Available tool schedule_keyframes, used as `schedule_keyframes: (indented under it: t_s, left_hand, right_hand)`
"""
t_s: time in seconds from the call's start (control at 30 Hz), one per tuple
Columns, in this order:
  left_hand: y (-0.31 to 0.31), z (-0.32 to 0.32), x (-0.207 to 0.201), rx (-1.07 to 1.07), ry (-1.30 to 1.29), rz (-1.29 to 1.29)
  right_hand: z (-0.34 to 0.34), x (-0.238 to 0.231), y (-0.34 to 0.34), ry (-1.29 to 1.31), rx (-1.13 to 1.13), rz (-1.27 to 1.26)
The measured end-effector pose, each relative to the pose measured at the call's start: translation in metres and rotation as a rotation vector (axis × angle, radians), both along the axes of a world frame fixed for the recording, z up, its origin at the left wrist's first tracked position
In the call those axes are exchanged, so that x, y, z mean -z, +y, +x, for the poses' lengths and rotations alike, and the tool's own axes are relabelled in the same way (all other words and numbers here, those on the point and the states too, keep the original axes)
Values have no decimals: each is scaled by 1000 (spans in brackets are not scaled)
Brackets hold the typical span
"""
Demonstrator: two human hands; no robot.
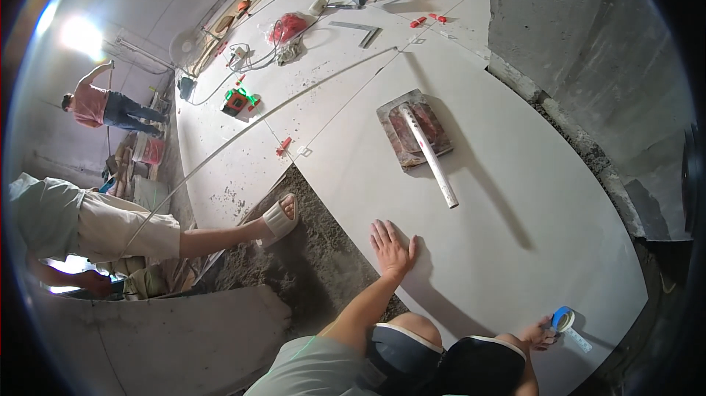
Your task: The person kneels on the floor and uses a trowel to spread adhesive on large white tiles. They also use a tape measure to check dimensions and a laser level is visible nearby. Another person is seen working in the background.
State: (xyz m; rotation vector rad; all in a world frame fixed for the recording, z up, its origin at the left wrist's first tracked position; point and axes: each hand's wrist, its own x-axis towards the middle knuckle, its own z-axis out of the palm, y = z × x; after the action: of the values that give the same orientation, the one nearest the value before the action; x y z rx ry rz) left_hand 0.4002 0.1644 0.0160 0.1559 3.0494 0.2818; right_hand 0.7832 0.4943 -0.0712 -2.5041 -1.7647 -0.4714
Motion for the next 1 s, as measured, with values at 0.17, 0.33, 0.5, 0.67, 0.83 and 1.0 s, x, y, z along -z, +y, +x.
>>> schedule_keyframes:
  t_s: [0.17,0.33,0.5,0.67,0.83,1.0]
  left_hand:
    - [1,1,-1,3,-8,-12]
    - [1,0,-3,6,-28,-22]
    - [3,0,-8,-6,-36,-11]
    - [3,-1,-10,4,-25,-6]
    - [2,0,-13,3,-58,-10]
    - [1,-2,-15,8,-53,-5]
  right_hand:
    - [2,-3,2,-28,14,-106]
    - [-1,-6,0,-47,12,-77]
    - [-2,-6,0,-8,29,-101]
    - [-1,-6,-1,20,-3,-85]
    - [1,-10,2,70,-84,-76]
    - [4,-11,10,41,-283,-49]
